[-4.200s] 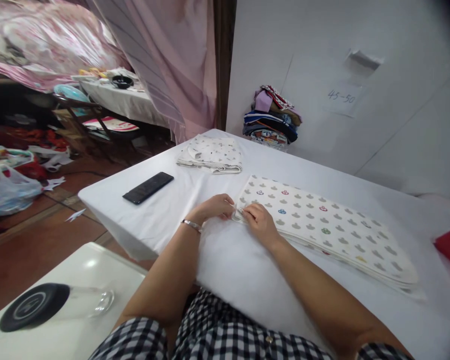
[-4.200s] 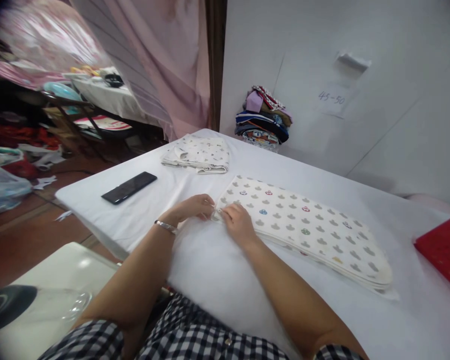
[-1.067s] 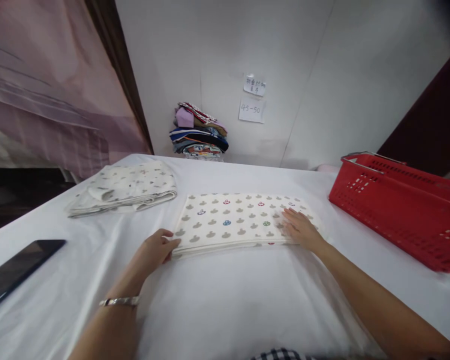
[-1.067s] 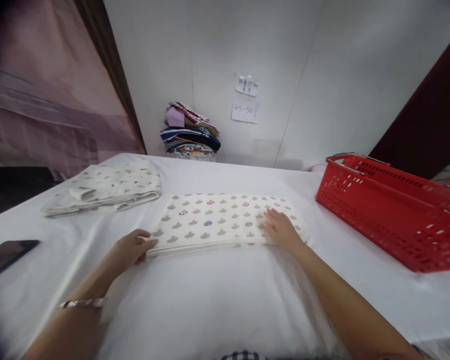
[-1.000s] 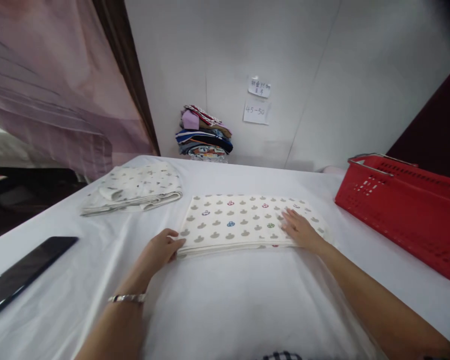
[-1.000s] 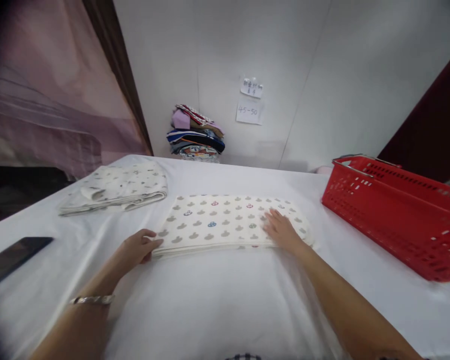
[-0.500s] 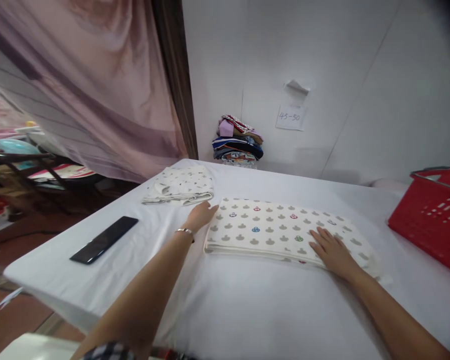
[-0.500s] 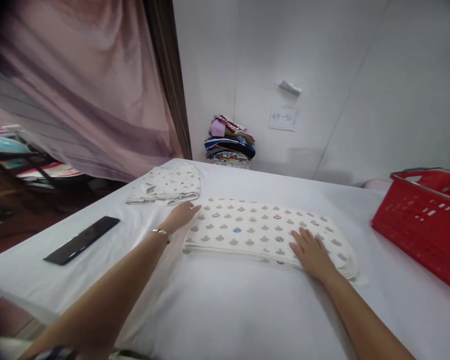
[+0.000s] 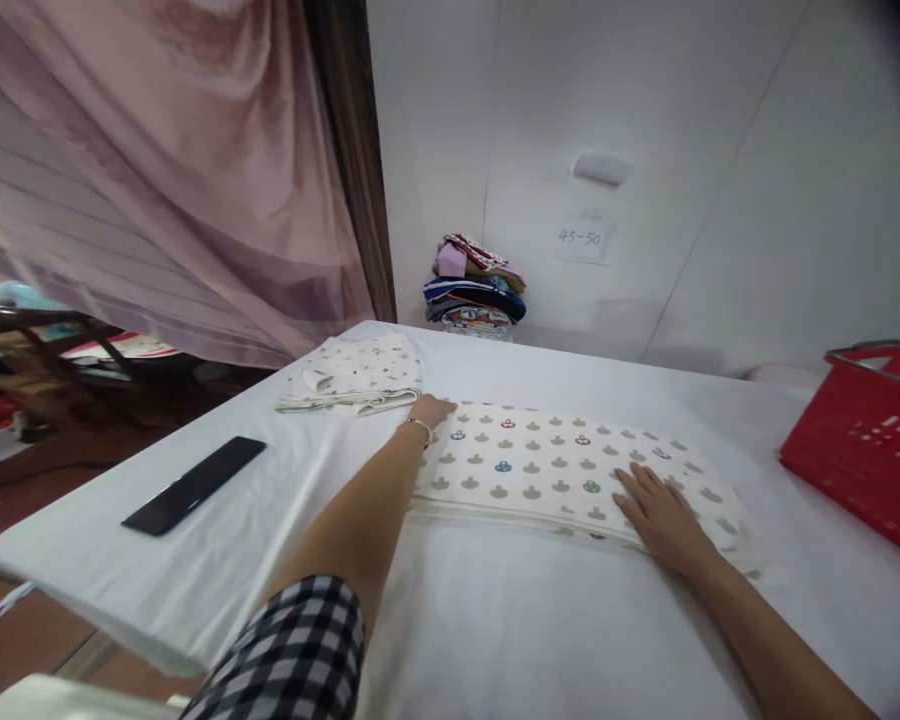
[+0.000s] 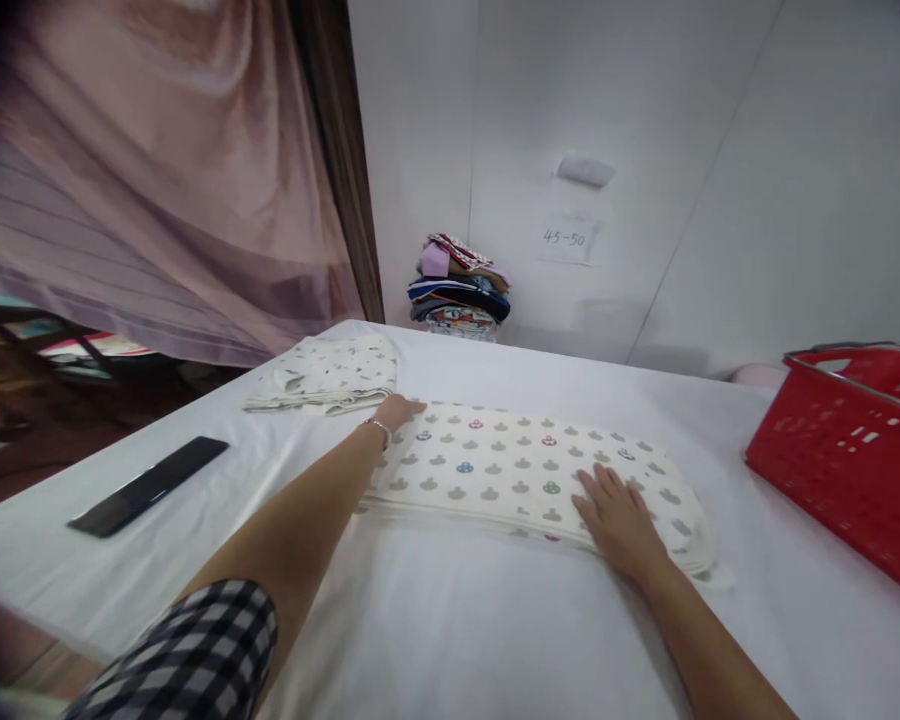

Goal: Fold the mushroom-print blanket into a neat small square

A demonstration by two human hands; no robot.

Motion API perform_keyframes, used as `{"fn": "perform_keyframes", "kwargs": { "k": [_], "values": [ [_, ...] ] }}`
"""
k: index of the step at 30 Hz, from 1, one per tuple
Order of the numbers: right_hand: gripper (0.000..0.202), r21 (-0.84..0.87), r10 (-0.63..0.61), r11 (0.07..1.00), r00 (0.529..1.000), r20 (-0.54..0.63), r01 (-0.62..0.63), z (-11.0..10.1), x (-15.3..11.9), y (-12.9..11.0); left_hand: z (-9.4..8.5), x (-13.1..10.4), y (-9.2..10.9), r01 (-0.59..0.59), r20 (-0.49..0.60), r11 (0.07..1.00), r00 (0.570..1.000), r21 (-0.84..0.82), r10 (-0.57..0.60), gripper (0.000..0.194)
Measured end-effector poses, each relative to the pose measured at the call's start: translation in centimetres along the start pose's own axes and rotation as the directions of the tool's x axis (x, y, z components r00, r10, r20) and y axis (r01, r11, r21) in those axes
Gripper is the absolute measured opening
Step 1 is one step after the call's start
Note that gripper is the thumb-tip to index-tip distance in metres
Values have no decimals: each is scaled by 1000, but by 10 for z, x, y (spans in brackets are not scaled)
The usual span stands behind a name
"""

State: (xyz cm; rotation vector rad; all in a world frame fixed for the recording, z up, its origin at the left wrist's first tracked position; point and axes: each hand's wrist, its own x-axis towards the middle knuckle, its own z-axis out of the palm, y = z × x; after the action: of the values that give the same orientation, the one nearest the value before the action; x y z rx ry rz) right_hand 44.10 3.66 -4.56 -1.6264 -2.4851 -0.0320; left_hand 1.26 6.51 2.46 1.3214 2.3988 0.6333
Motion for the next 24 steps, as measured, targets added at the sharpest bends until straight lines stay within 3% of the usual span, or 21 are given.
{"fn": "perform_keyframes", "kwargs": {
  "k": [5, 10, 14, 17, 20, 24],
  "values": [
    [52, -7, -12, 1000, 1000, -13, 12, -2, -1, -3, 4, -6, -2, 33, -106, 999, 994, 41, -28, 44],
    [50, 26, -25, 999, 999, -33, 26, -6, -1, -6, 5, -8, -4, 56, -100, 996, 994, 72, -49, 45],
    [51, 39, -13, 999, 1000, -16, 14, -8, -1, -7, -4, -14, 9, 42, -110, 995, 993, 91, -32, 58],
    [52, 55, -14, 998, 1000, -13, 15, -7, -1, -6, -3, -33, 19, -135, -155, 973, 974, 187, 165, 63],
    [51, 56, -16, 998, 999, -30, 18, -5, 0, -5, 10, -58, 15, -385, -68, 869, 903, 310, 424, 63],
    [52, 46, -12, 999, 1000, -1, 12, -7, 1, -5, 32, -76, -3, -475, 81, 822, 876, 313, 475, 60]
  ]
}}
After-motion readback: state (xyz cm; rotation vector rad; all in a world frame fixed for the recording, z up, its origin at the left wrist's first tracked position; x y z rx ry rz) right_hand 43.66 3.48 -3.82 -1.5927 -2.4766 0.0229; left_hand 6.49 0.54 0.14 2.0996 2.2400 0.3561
